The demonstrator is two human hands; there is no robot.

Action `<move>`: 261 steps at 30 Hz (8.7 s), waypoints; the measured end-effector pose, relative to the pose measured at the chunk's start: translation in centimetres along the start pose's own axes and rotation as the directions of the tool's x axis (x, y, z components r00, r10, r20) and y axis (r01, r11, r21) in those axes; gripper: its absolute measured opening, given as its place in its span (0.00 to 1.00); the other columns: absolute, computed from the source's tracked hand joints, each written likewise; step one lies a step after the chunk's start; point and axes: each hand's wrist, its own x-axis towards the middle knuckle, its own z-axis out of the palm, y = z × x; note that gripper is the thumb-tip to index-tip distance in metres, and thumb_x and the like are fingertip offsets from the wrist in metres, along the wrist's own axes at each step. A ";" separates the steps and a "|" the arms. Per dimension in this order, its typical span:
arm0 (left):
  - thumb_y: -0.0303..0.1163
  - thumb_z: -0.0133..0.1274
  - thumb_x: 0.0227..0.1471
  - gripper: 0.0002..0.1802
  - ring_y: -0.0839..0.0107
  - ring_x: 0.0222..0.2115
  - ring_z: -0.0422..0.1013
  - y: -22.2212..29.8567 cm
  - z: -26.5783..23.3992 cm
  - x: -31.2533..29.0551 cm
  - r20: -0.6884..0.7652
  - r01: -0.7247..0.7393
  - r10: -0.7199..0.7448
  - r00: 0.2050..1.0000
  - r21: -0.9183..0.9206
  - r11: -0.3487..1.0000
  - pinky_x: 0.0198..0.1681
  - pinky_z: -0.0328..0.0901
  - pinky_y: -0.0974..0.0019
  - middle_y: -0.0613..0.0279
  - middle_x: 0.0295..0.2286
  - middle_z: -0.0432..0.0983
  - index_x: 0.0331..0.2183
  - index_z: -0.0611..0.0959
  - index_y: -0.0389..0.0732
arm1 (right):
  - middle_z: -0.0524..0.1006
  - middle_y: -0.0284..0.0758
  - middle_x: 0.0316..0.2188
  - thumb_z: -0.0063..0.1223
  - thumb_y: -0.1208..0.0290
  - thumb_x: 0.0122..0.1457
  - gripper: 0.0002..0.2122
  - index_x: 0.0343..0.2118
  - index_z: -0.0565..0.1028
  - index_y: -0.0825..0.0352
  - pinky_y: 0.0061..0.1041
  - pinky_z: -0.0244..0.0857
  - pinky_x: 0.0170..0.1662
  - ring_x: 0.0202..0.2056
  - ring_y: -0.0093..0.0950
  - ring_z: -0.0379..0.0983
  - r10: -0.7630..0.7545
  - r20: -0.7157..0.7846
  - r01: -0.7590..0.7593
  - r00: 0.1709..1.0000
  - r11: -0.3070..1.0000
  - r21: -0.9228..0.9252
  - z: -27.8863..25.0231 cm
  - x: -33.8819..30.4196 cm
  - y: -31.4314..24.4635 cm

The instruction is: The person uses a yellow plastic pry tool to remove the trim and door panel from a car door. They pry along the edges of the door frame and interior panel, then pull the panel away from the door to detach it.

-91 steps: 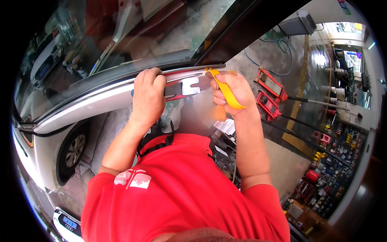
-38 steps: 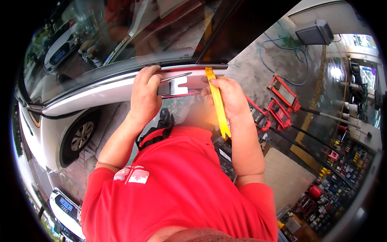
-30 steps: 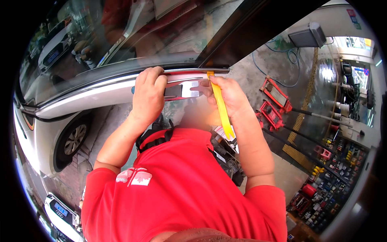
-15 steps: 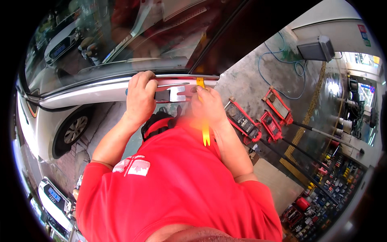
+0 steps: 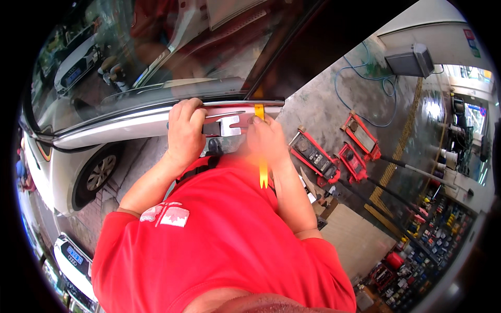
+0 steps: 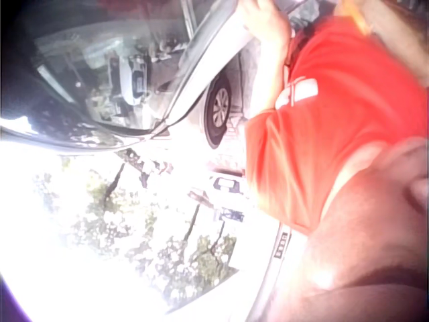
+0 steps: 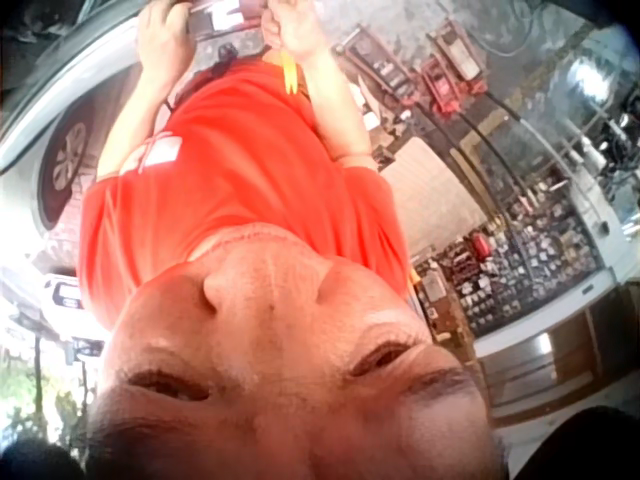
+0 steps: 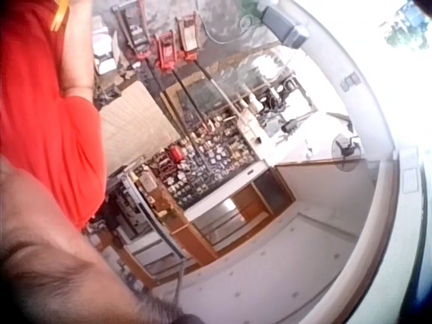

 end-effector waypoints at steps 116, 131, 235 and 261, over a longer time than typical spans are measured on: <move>0.23 0.60 0.48 0.30 0.76 0.28 0.66 19.3 8.6 1.2 -0.155 0.849 -0.853 0.498 -0.112 0.516 0.35 0.65 0.71 0.63 0.29 0.73 0.56 0.77 0.36 | 0.78 0.46 0.30 0.55 0.65 0.61 0.10 0.39 0.77 0.67 0.42 0.71 0.40 0.35 0.46 0.78 -0.174 0.785 0.709 0.595 0.574 -0.410 -9.7 11.9 -8.2; 0.27 0.59 0.51 0.26 0.80 0.31 0.67 21.4 4.3 6.5 0.173 0.926 -0.954 0.246 -0.331 0.179 0.37 0.66 0.69 0.67 0.29 0.76 0.53 0.79 0.33 | 0.76 0.44 0.27 0.58 0.65 0.62 0.10 0.35 0.73 0.67 0.45 0.68 0.33 0.31 0.48 0.75 -0.222 0.835 0.777 0.503 0.538 -0.326 -9.9 12.1 -9.0; 0.32 0.53 0.58 0.15 0.61 0.34 0.76 34.5 14.5 7.9 -0.535 0.487 0.322 -0.781 -0.199 0.850 0.41 0.72 0.60 0.52 0.38 0.80 0.44 0.80 0.34 | 0.80 0.49 0.47 0.49 0.75 0.60 0.18 0.53 0.71 0.72 0.38 0.73 0.52 0.49 0.42 0.79 0.689 0.686 0.970 -0.233 0.113 0.216 39.8 36.0 23.8; 0.33 0.52 0.60 0.15 0.61 0.34 0.75 35.2 14.9 7.3 -0.511 0.530 0.370 -0.776 -0.211 0.821 0.40 0.72 0.60 0.52 0.38 0.79 0.44 0.79 0.33 | 0.78 0.46 0.52 0.50 0.78 0.57 0.36 0.70 0.56 0.54 0.39 0.70 0.55 0.53 0.41 0.76 0.757 0.576 0.939 -0.310 0.147 0.311 40.7 36.3 23.3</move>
